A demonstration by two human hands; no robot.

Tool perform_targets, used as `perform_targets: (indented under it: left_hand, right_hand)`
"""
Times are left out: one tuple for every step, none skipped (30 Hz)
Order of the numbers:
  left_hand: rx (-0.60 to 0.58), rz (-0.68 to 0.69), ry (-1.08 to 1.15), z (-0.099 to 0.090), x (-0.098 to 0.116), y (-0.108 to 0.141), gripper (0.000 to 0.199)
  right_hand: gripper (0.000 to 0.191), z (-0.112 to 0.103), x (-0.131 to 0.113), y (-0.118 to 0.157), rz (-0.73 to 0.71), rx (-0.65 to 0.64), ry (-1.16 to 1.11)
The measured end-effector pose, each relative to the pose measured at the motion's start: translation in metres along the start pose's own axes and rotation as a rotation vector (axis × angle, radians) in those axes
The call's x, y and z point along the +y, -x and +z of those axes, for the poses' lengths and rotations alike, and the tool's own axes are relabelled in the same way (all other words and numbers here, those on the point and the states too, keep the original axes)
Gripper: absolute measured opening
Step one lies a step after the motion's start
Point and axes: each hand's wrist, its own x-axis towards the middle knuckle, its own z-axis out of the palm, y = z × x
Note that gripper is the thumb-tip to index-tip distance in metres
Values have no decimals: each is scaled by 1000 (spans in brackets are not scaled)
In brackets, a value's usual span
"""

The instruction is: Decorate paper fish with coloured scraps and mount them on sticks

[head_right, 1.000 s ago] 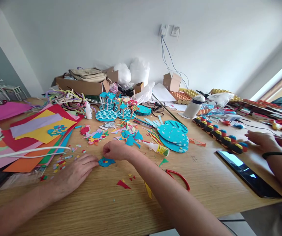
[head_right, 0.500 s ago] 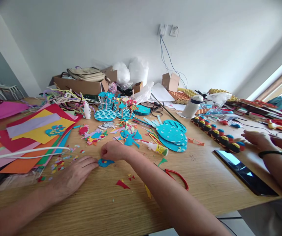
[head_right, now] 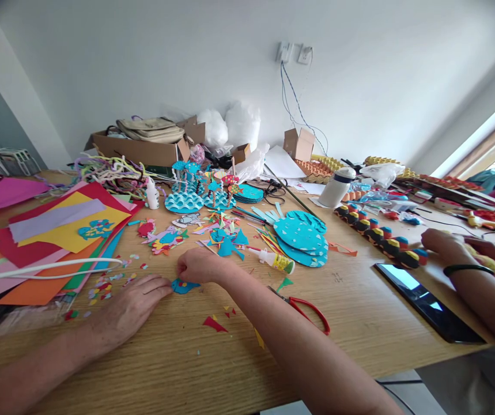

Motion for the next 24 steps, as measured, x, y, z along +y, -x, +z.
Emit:
perform_targets:
  left_hand:
    - [1,-4,1,0,0,0,42]
    - [-3,-5,2,0,0,0,42]
    - [-6,-6,1,0,0,0,42]
    - [-8,-3,-2,0,0,1,42]
    - [-9,-1,-7,0,0,0,42]
    - [-10,3,-13,-1,0,0,42]
    - [-10,6,-18,-1,0,0,42]
    - [-10,8,-22,-1,1,0,43]
    - [-9,8,-24,-2,1,0,43]
    - [-10,8,-25,-2,1,-1,43]
    - [-9,7,-26,-2,1,-1,43]
    - [-6,6,-26,-2,1,-1,43]
    - [-5,7,-27,-2,1,-1,43]
    - [-4,7,-29,-2,1,0,43]
    - [-3,5,-32,-1,1,0,43]
    - [-5,5,-34,-1,1,0,42]
    - [-5,5,-35,-1,0,0,42]
    - [-6,3,-33,-1,0,0,42]
    - [-7,3,-29,-1,0,0,42]
    - [-7,-1,-23,-1,1,0,42]
    - [-7,-7,-15,-1,1,0,42]
    - [-8,-13,-9,-1,1,0,42]
    - [-7,-19,-8,-1,1,0,42]
    - [-5,-23,-13,-1,1,0,42]
  right_hand:
    - [19,0,0,0,3,1,6]
    - [19,0,-1,0,6,2,11]
    - [19,0,-1,0,9,4,17]
    - [19,0,-1,0,11,6,23]
    - [19,1,-1,-1,13,8,28]
    - [20,1,-1,-1,14,10,33]
    - [20,1,-1,-1,14,11,37]
    - [20,1,-1,-1,15,13,41]
    - [20,2,-1,-1,16,14,45]
    - [20,2,-1,-1,16,14,49]
    - [20,2,-1,-2,16,15,52]
    - [20,2,-1,-2,17,16,55]
    - [20,2,-1,-2,17,17,57]
    - [20,2,-2,-2,18,18,58]
    - [19,2,-2,-2,18,19,58]
    - [19,2,-2,-2,18,22,58]
    - [19,2,-2,-3,18,24,57]
    - [18,3,-2,-3,18,27,54]
    - [18,3,-2,-3,18,31,51]
    - [18,2,-1,-3,17,36,46]
    - [18,2,-1,-2,15,42,39]
    - [18,1,0,-2,13,47,29]
    - [18,-1,1,-1,11,53,17]
    - [18,-2,2,0,7,58,3]
